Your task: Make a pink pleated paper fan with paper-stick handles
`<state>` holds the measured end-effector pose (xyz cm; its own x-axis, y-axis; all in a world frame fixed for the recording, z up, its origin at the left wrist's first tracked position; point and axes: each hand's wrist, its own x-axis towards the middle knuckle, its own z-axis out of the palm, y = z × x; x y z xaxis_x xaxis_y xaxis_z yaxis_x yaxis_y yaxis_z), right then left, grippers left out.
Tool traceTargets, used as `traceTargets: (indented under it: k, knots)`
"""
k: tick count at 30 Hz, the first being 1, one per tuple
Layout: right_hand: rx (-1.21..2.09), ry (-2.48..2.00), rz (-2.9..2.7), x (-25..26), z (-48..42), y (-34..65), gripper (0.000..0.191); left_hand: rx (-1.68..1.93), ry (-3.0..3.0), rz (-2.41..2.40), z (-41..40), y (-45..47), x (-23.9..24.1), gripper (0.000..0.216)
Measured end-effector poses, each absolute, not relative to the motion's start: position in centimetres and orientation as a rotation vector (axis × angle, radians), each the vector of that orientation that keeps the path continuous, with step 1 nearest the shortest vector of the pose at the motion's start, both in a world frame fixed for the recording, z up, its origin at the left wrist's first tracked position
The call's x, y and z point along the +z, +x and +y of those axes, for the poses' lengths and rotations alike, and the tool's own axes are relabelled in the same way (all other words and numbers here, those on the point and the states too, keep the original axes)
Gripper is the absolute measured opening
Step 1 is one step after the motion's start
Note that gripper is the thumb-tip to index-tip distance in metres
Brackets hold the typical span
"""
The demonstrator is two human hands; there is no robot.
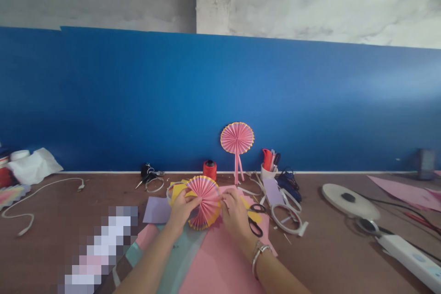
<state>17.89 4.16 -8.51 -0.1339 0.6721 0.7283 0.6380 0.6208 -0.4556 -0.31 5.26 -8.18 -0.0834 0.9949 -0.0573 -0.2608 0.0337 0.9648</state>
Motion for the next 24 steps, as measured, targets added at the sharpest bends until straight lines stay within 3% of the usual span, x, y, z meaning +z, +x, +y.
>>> traceTargets:
  k: [13, 20, 22, 24]
  knots:
    - [0.209, -1.191, -1.868, -7.9, 4.6, 18.5, 0.021, 1.316, 0.932, 1.175, 4.9, 0.5, -8.9, 0.070]
    - [0.573, -1.282, -2.010, -3.8, 4.6, 21.6, 0.044, 1.311, 0.953, 1.207, 4.5, 1.0, -8.3, 0.065]
    - [0.531, -1.522, -2.002, -2.5, 4.6, 23.7, 0.040, 1.306, 0.969, 1.239, 4.4, 1.1, -8.3, 0.067]
    - [0.401, -1.875, -2.005, -1.6, 4.5, 26.2, 0.022, 1.299, 1.028, 1.297, 4.3, 1.1, -8.3, 0.068]
